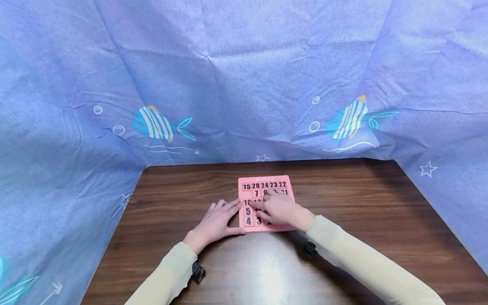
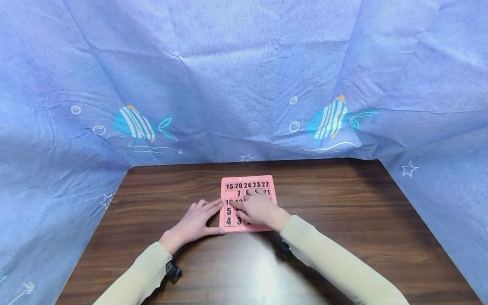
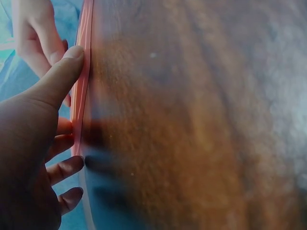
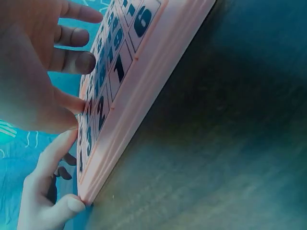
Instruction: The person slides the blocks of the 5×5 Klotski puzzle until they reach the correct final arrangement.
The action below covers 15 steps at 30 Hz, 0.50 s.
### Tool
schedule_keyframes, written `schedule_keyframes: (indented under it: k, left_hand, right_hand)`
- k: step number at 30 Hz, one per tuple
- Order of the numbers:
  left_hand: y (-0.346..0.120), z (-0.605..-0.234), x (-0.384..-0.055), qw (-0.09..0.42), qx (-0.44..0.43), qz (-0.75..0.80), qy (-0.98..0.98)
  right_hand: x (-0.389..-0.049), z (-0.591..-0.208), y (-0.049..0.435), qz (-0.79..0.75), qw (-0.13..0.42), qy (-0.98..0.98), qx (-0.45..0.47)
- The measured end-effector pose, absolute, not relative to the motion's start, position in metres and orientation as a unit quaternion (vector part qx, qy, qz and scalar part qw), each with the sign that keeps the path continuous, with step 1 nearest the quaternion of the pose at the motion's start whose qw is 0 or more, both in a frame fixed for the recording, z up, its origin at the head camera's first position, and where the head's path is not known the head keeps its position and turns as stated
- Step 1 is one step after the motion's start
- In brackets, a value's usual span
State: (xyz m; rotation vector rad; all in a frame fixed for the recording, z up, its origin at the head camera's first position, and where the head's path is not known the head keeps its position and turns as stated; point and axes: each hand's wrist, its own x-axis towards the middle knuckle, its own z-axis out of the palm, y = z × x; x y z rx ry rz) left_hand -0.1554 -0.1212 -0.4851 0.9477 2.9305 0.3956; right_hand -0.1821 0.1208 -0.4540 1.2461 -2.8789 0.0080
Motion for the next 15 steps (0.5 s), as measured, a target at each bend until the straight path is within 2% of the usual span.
schedule_keyframes:
  k: [4,15]
  left_hand:
    - [-0.122,-0.485,-0.156,0.012,0.305,0.127,0.944]
    - [-0.12,-0.485,-0.155,0.017,0.301,0.126,0.945]
  right_hand:
    - [-0.182,-0.454,0.122,-0.004,0.01,-0.922,0.388]
    - [-0.199,-0.453,0.116,-0.008,-0.013,-0.94,0.341]
